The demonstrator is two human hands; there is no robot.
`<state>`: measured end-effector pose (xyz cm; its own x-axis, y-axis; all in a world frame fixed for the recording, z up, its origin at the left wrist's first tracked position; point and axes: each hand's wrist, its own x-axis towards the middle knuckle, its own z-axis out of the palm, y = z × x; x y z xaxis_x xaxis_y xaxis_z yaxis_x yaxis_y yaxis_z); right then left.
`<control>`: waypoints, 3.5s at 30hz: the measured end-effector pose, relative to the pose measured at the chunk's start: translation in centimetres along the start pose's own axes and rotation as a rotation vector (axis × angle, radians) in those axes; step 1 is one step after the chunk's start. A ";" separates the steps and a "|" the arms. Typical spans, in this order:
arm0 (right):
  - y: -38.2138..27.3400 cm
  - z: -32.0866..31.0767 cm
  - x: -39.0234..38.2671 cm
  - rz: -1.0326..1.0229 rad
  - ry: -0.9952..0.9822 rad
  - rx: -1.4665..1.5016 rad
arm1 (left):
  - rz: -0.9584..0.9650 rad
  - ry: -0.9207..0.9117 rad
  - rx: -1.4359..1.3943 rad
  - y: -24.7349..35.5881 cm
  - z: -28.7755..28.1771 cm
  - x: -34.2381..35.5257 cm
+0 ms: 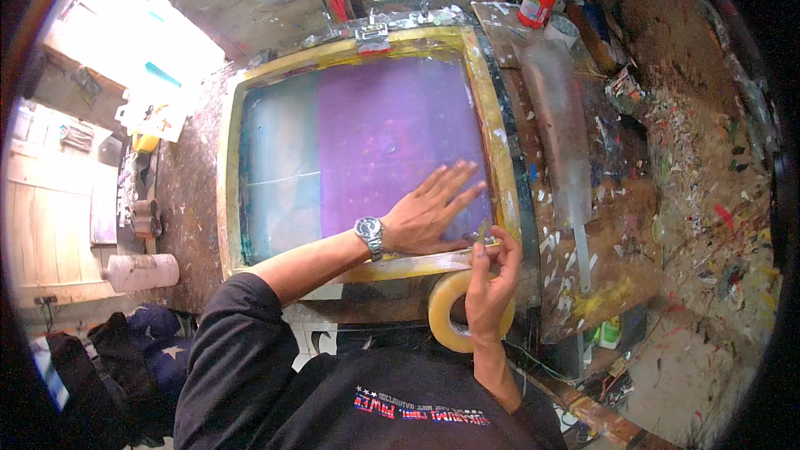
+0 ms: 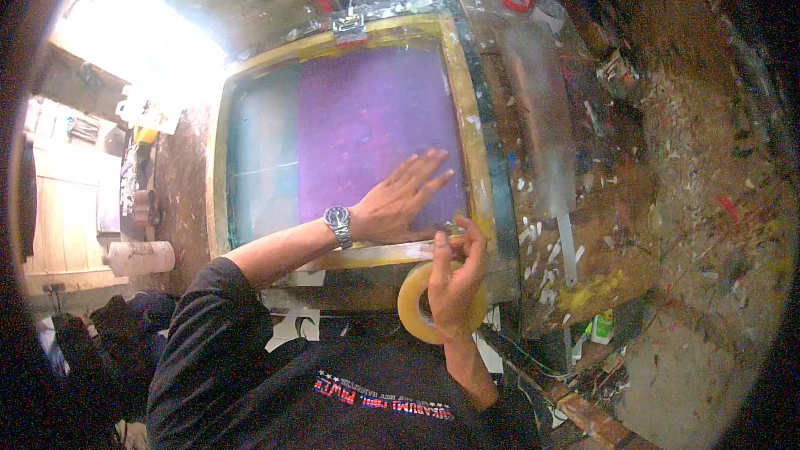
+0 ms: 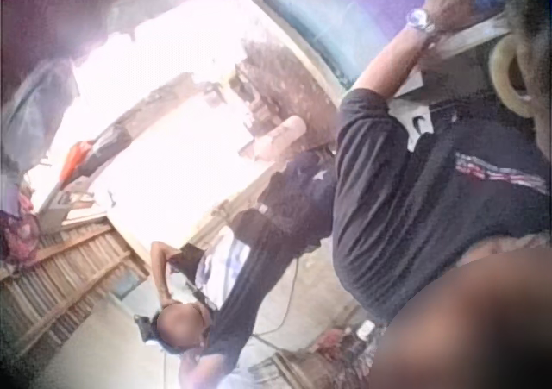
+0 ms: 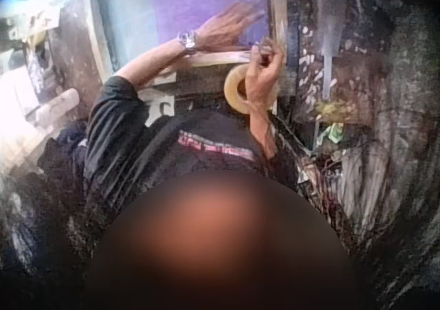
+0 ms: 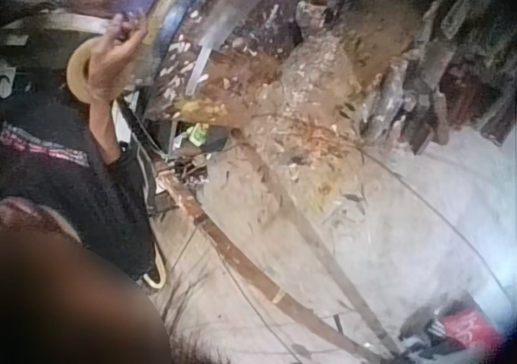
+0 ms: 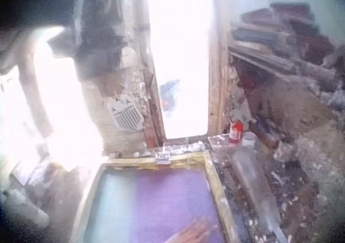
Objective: The person aligns a screen printing frame over a pink t-shirt on a table, then repeatedly lowers and lifts the frame to press the screen onto the fabric. The person then uses masking tape to secure the frame to the table.
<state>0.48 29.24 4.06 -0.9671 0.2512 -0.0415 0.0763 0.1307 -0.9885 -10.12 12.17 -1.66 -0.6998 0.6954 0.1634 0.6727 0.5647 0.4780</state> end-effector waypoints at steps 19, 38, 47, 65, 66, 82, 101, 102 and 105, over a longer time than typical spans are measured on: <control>2.5 -8.1 -6.9 -0.519 -0.366 -0.646 | -0.180 -0.271 -0.162 2.5 0.7 -1.6; -3.6 -10.3 -6.7 -0.405 -0.856 -0.650 | -0.625 0.360 -1.023 17.6 -4.8 -15.5; -9.6 -14.4 -1.2 0.243 -1.423 -0.533 | -0.914 0.643 -0.583 9.1 -21.2 -25.4; -22.5 -15.7 -6.7 -1.568 0.028 -1.115 | 0.337 1.502 -1.319 0.4 -24.3 -46.8; -22.3 -15.9 -6.4 -1.556 0.003 -1.115 | 0.314 1.476 -1.289 1.0 -25.2 -46.6; 6.8 -13.4 -6.2 -0.936 -0.356 -0.976 | 0.182 1.418 -1.328 -1.9 -25.8 -41.4; -5.5 4.1 -5.6 0.051 -0.254 0.394 | -0.703 0.842 -0.483 -21.7 -24.2 -20.1; -3.8 4.2 -6.3 0.186 -0.252 0.382 | -0.735 0.788 -0.611 -23.5 -23.2 -16.7; -0.9 6.1 -8.7 0.339 -0.272 0.246 | -0.635 0.724 -0.833 -24.9 -21.4 -11.0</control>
<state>7.37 21.03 4.46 -0.9285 -0.0235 -0.3705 0.3696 -0.1533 -0.9165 -24.32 -19.00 3.07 -0.9896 -0.1429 0.0136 0.0027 0.0763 0.9971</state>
